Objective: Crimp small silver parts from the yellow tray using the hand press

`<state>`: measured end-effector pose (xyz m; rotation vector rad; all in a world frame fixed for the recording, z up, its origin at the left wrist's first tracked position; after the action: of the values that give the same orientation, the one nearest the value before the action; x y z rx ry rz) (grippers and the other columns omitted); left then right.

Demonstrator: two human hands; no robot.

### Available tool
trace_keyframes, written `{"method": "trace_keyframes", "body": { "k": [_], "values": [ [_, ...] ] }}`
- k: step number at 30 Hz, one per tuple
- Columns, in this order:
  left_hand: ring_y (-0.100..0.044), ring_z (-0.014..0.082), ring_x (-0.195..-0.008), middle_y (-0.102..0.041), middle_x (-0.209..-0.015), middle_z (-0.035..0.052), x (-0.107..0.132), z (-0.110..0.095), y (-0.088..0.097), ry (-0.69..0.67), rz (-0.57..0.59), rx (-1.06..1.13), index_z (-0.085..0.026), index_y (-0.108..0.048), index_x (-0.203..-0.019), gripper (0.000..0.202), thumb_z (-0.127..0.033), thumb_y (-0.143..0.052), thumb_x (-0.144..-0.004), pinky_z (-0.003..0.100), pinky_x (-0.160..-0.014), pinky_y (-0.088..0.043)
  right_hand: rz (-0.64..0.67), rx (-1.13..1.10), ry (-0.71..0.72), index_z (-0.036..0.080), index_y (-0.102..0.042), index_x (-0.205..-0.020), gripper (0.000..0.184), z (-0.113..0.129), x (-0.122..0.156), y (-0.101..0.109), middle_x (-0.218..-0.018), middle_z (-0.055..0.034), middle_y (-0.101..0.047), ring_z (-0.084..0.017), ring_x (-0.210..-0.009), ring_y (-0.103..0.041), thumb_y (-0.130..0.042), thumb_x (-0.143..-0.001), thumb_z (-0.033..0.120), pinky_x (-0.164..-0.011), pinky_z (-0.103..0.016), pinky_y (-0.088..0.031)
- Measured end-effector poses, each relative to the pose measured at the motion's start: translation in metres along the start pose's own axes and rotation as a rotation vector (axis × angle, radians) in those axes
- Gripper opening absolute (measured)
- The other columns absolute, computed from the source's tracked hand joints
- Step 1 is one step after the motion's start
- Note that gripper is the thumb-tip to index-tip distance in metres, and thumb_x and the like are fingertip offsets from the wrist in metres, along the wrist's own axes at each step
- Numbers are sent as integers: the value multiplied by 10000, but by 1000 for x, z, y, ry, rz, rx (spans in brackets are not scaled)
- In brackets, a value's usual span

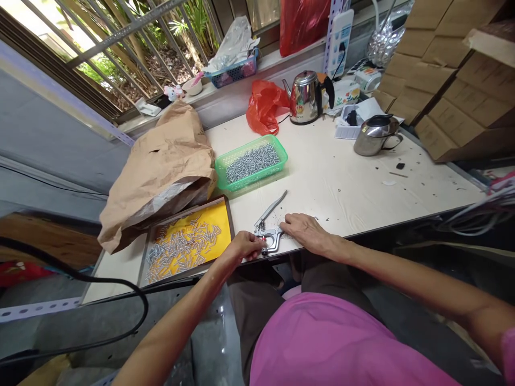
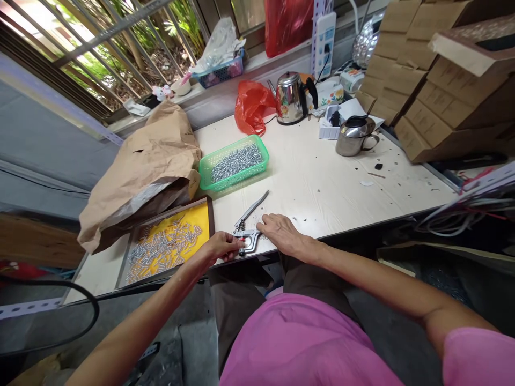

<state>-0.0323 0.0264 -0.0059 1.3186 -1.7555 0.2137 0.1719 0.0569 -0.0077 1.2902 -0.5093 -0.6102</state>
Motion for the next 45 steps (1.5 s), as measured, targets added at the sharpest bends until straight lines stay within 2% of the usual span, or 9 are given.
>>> {"method": "trace_keyframes", "body": {
  "k": [3,8,10,20,24,26,29,34,45],
  "values": [
    [-373,52,-352,-479,-397,-48,1,1,-2,10,-12,-1,-160,-508,-510,409,-478,-729,-644,210,-412,-277,31,-105,56,185,-600,-1056,172,-9,-2,7,-1037,-93,-574,-193,-899,-545,-506,-916,218,-736,-289,-400],
    [-364,51,-353,-470,-401,-57,3,5,-5,5,-31,-12,-163,-513,-527,389,-460,-716,-675,209,-408,-270,70,-87,106,131,-401,-1385,899,-39,-29,20,-1433,-210,-356,-373,-1281,-342,-760,-666,534,-969,-447,-356],
    [-359,48,-351,-462,-397,-59,3,5,-6,7,-40,-12,-163,-508,-526,393,-460,-713,-680,207,-404,-270,148,-42,137,113,-394,-1390,1015,-48,-43,22,-1433,-220,-361,-403,-1305,-300,-776,-585,600,-975,-468,-345],
    [-465,90,-418,-514,-478,-28,16,8,-8,25,-183,-23,-151,-572,-611,375,-488,-618,-767,225,-449,-365,190,96,151,95,-621,-1042,597,-35,-51,27,-1051,-144,-590,-284,-1000,-507,-725,-677,555,-790,-362,-380],
    [-598,154,-647,-632,-673,38,21,-9,-8,-252,-527,-401,-145,-664,-762,287,-389,-545,-858,266,-624,-451,158,80,157,109,-642,-956,426,-32,-43,24,-996,-120,-604,-260,-974,-527,-725,-731,462,-773,-341,-380],
    [-612,208,-889,-675,-921,80,16,-24,-15,-478,-579,-582,-152,-674,-937,220,-334,-614,-828,308,-782,-471,141,76,156,107,-637,-966,391,-31,-40,22,-1003,-121,-604,-256,-979,-529,-723,-750,422,-778,-336,-385],
    [-530,261,-1115,-610,-1194,117,-1,-42,-26,-696,-503,-778,-164,-569,-1194,470,-307,-702,-766,381,-936,-441,148,62,140,99,-617,-1049,445,-32,-34,22,-1043,-131,-594,-259,-994,-524,-720,-759,420,-787,-332,-397],
    [-517,279,-1079,-578,-1195,132,-19,-55,-30,-734,-376,-951,-136,-454,-1311,620,-370,-680,-784,413,-930,-440,156,37,28,88,-571,-1158,620,-36,-22,31,-1114,-154,-571,-284,-1024,-508,-761,-705,465,-792,-345,-412],
    [-525,228,-955,-598,-929,77,-21,-64,-40,-708,-375,-968,-164,-635,-926,149,-291,-568,-887,332,-790,-464,153,-30,20,99,-644,-939,143,-33,-23,20,-947,-122,-642,-219,-946,-574,-570,-891,212,-769,-289,-371]
  ]
}}
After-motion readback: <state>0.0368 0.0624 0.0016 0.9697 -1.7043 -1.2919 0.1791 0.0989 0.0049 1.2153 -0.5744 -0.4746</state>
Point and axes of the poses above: each hand's wrist, its own x-axis away from the middle knuckle, its own y-axis out of the back of the hand, z = x × y, the point moved 2 cm from there along -x, towards the middle knuckle
